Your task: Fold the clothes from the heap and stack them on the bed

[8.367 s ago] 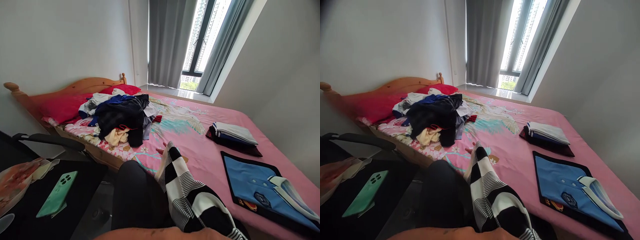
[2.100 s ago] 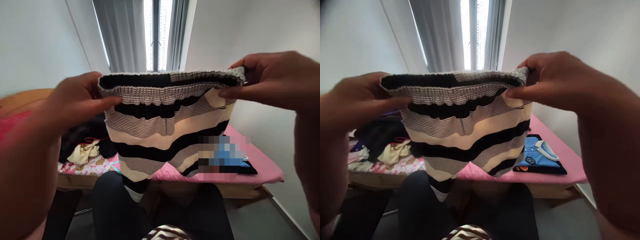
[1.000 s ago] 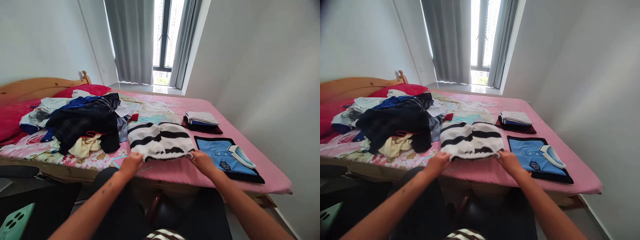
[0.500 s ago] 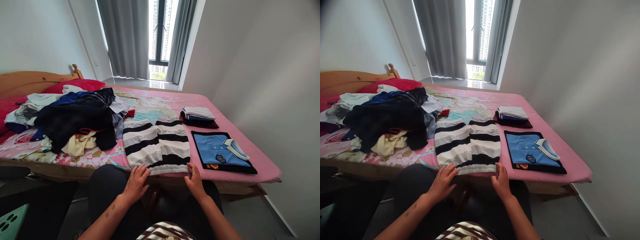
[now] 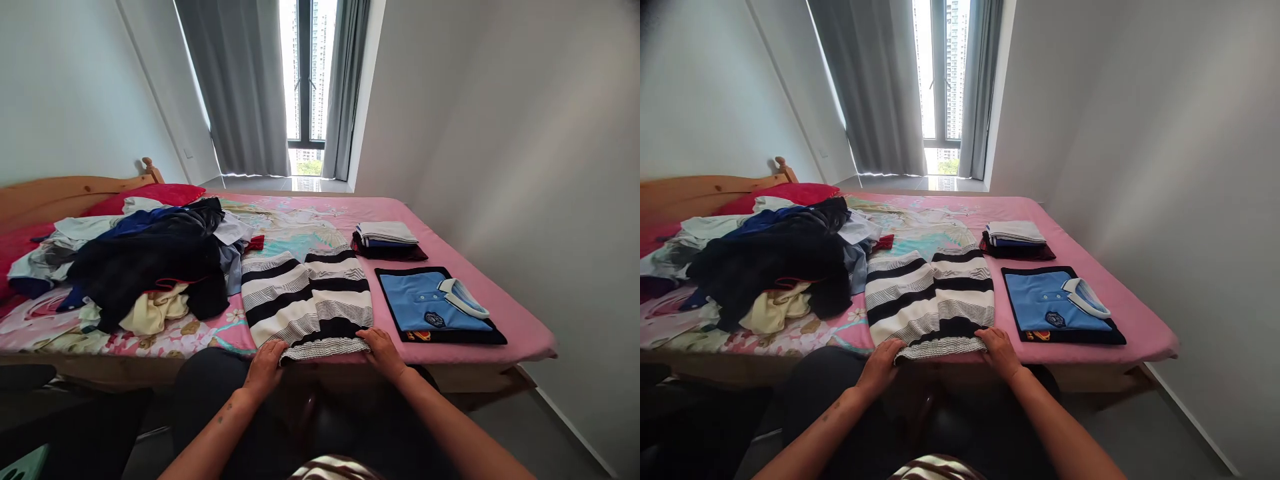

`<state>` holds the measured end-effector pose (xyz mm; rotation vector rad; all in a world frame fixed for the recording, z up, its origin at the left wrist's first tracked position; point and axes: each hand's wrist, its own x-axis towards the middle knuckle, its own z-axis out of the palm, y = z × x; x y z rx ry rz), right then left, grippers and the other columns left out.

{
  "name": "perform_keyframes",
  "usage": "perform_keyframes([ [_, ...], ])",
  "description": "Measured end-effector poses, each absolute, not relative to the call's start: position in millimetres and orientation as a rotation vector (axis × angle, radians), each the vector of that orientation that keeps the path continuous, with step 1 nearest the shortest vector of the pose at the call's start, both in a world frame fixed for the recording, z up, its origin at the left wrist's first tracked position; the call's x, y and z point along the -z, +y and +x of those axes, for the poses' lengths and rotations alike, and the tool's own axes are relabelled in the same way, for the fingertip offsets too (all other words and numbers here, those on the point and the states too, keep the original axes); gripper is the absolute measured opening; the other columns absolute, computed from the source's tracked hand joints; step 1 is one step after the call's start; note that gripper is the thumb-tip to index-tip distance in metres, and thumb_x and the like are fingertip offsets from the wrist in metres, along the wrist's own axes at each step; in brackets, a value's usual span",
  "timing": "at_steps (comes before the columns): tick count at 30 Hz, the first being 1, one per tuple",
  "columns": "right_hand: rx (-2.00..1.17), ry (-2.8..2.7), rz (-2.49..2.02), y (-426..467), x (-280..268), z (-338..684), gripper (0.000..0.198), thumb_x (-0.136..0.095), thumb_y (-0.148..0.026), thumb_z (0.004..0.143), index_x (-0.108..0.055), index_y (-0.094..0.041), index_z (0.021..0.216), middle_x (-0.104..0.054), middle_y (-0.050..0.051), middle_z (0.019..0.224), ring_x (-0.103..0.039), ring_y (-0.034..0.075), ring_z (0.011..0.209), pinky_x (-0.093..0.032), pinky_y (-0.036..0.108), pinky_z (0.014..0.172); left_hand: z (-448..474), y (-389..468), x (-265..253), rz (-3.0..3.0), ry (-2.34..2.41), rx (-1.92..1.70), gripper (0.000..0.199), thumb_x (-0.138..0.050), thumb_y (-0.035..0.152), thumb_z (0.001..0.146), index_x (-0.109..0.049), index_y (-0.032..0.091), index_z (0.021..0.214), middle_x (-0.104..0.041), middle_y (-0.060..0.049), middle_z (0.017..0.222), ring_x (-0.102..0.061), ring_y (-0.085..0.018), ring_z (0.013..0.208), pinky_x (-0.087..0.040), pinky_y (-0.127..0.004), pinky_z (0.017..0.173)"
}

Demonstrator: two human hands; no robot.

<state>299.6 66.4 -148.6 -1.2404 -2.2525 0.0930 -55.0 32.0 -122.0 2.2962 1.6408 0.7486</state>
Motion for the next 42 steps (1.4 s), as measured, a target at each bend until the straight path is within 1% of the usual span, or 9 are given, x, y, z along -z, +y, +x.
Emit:
perform_keyframes([
  [4,-0.069,-2.23,-1.177,74.3,109.0,301.4,0.026,-0.048,-0.013,0.081,-0.061,-0.021,0.102,-0.065,0.005,0.094,-0.056,0.022,0.095,-0.042,0.038,0.088,-63.7,44.3,67.4,2.157,1.452,-0.806,0.028,-0.045,0.019,0.084,-0.061,0.019,0.106,-0.066,-0.008,0.106,-0.059,-0.022,0.1,-0.047,-0.037,0.09],
  [8,-0.044,-2.078,-1.041,67.7,16.2,304.8,0.02,-0.046,-0.024,0.09,-0.058,-0.021,0.105,-0.064,0.005,0.101,-0.055,0.02,0.103,-0.036,0.039,0.099,-66.3,50.3,-25.6,2.276,1.449,-0.925,0.029,-0.043,0.039,0.09,-0.062,0.018,0.095,-0.066,-0.006,0.09,-0.059,-0.018,0.084,-0.047,-0.029,0.079],
  [12,-0.115,-1.926,-1.075,56.4,-90.9,308.5,0.024,-0.044,-0.033,0.092,-0.056,-0.018,0.106,-0.063,0.004,0.092,-0.057,0.015,0.08,-0.044,0.026,0.071,-62.9,54.3,-120.5,2.508,1.579,-1.048,0.032,-0.049,0.046,0.085,-0.057,0.018,0.07,-0.056,0.001,0.064,-0.049,-0.012,0.059,-0.039,-0.023,0.059],
  [18,0.122,-1.931,-1.106,65.6,-180.0,321.3,0.027,-0.042,-0.04,0.092,-0.055,-0.017,0.092,-0.056,0.0,0.074,-0.048,0.012,0.066,-0.038,0.024,0.06,-52.9,68.0,-209.0,2.699,1.755,-1.081,0.037,-0.051,0.048,0.082,-0.045,0.02,0.059,-0.042,0.005,0.051,-0.038,-0.01,0.049,-0.03,-0.024,0.054],
  [24,0.216,-1.94,-1.044,59.8,-225.1,334.7,0.027,-0.047,-0.042,0.09,-0.057,-0.016,0.088,-0.052,0.0,0.07,-0.046,0.011,0.063,-0.037,0.024,0.058,-51.7,63.8,-248.5,2.684,1.787,-1.161,0.037,-0.047,0.049,0.083,-0.051,0.017,0.066,-0.047,0.003,0.056,-0.044,-0.01,0.056,-0.03,-0.023,0.054],
  [32,-0.308,-2.229,-1.061,92.5,-247.3,332.8,0.033,-0.044,-0.045,0.09,-0.059,-0.017,0.097,-0.061,0.003,0.086,-0.056,0.014,0.076,-0.045,0.027,0.067,-60.4,91.5,-248.0,2.542,1.622,-0.993,0.038,-0.044,0.049,0.086,-0.051,0.018,0.066,-0.046,0.002,0.056,-0.045,-0.01,0.053,-0.034,-0.024,0.052],
  [35,-0.018,-2.272,-1.243,152.3,-245.3,326.7,0.027,-0.044,-0.039,0.089,-0.058,-0.016,0.09,-0.061,0.004,0.082,-0.054,0.015,0.071,-0.042,0.028,0.066,-54.7,143.3,-249.9,2.745,1.775,-0.811,0.036,-0.047,0.05,0.085,-0.054,0.019,0.068,-0.051,0.001,0.059,-0.051,-0.013,0.061,-0.036,-0.026,0.058],
  [38,0.346,-2.053,-1.27,200.8,-262.9,322.7,0.023,-0.044,-0.034,0.089,-0.056,-0.015,0.095,-0.064,0.007,0.091,-0.056,0.017,0.076,-0.041,0.029,0.067,-46.6,181.0,-279.0,2.879,1.97,-0.973,0.037,-0.045,0.05,0.086,-0.059,0.017,0.081,-0.059,-0.003,0.071,-0.057,-0.017,0.075,-0.037,-0.027,0.067],
  [42,0.627,-1.863,-1.076,215.9,-301.4,326.1,0.056,-0.015,-0.04,0.094,-0.055,-0.001,0.1,-0.057,0.013,0.114,-0.053,0.013,0.101,-0.037,0.028,0.078,-43.2,187.2,-328.9,2.978,2.026,-1.276,0.053,-0.034,0.054,0.09,-0.058,0.009,0.099,-0.062,-0.005,0.095,-0.053,-0.013,0.094,-0.036,-0.024,0.079],
])
